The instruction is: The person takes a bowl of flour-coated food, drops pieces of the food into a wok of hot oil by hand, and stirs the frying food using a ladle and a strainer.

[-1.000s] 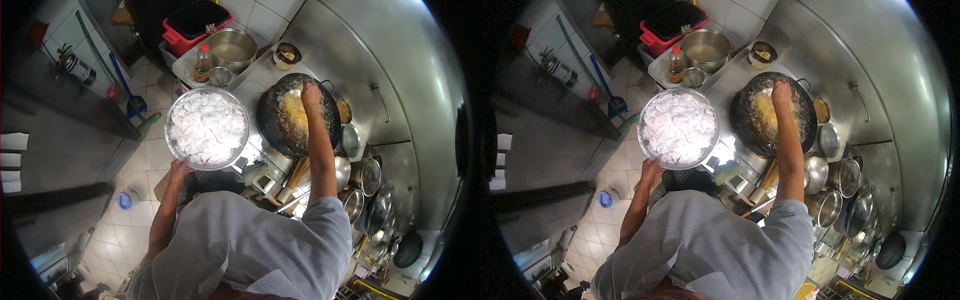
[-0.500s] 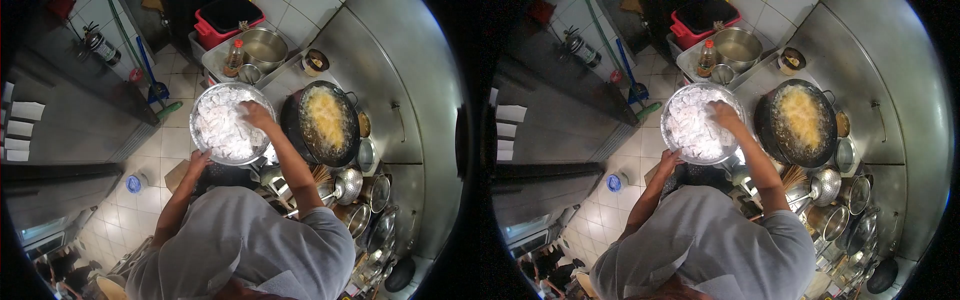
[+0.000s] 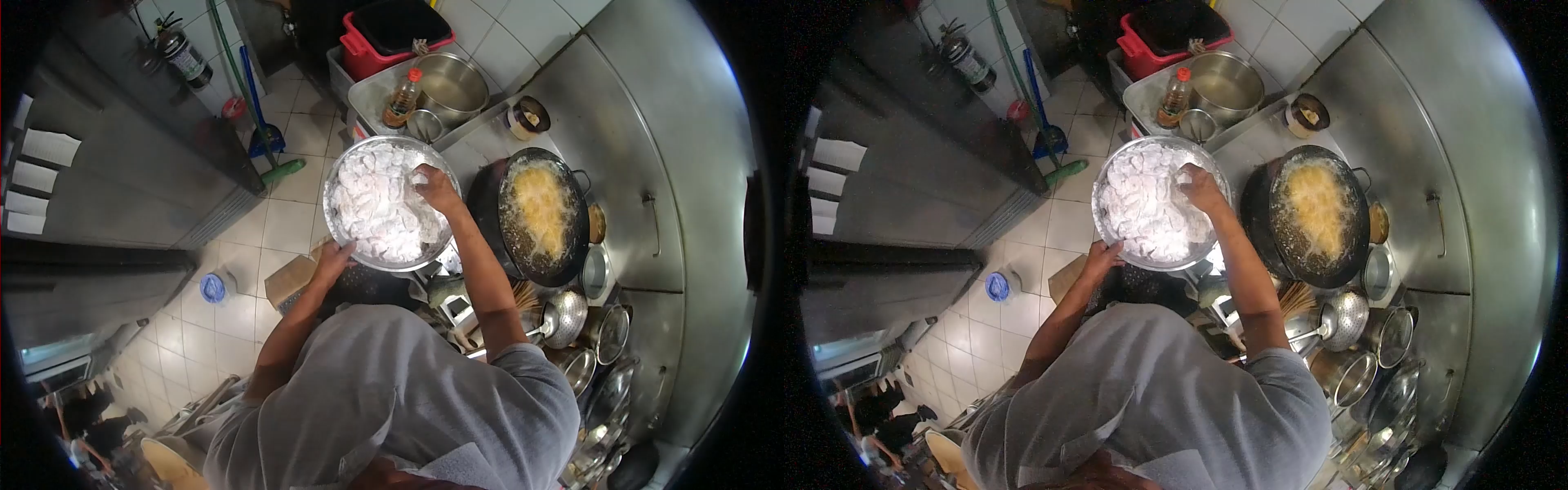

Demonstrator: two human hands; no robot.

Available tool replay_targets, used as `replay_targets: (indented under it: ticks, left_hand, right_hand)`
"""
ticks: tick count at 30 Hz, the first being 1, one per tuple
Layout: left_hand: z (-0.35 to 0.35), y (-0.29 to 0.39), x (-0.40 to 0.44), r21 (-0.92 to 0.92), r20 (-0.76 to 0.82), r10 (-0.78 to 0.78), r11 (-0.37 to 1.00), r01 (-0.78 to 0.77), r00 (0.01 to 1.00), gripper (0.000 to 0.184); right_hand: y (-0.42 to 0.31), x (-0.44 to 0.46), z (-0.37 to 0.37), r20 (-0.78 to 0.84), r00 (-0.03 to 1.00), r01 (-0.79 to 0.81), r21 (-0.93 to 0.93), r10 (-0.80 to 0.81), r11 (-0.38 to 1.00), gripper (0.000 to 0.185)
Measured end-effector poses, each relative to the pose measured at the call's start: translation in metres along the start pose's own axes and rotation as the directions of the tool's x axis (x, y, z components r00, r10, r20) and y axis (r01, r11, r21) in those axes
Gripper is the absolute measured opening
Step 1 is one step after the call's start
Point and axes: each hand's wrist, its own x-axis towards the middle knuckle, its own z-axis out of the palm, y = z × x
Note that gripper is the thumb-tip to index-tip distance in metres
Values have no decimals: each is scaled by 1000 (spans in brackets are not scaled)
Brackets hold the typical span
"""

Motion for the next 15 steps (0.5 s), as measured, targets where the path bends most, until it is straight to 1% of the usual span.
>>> replay_targets:
  ticks: [1,2,4,5,7,8,9,11,12,13,15]
  left_hand:
    - [1,1,-1,4,5,-2,1000,2,1000,40]
    - [1,1,-1,-17,-2,2,1000,-2,1000,40]
    - [3,2,-2,-31,2,3,1000,-3,1000,40]
    - [3,3,-2,-23,-7,13,1000,-14,1000,39]
    - [3,2,-1,-7,-9,21,1000,-21,1000,39]
    - [2,1,0,-9,-8,25,1000,-25,1000,39]
    - [1,0,1,-13,-12,29,999,-29,1000,39]
    - [0,-1,0,-17,-13,34,999,-34,999,39]
    - [0,-2,0,-28,-10,43,999,-43,999,39]
    - [0,-3,0,-26,-4,39,999,-39,999,39]
    - [-2,-6,4,-36,-14,21,999,-22,1000,41]
  right_hand:
    - [1,-3,1,-45,998,-38,-51,36,998,38]
    - [-5,-6,1,-51,998,-45,-49,43,998,38]
    - [-27,-12,6,-115,992,-84,-234,58,969,40]
    - [-32,-13,15,-125,990,-93,-233,65,968,40]
    - [-32,-13,34,-194,980,-127,-448,43,885,40]
    - [-33,-10,32,-186,979,-148,-392,79,908,36]
    - [-33,-13,26,-188,979,-151,-388,82,909,36]
    - [-39,-23,5,-116,993,-52,-278,21,959,30]
    - [-50,-29,-4,-66,997,-47,-309,28,950,25]
    - [-42,-34,-3,-69,997,-54,-309,35,949,25]
    - [-19,-44,3,34,996,93,-319,-87,943,23]
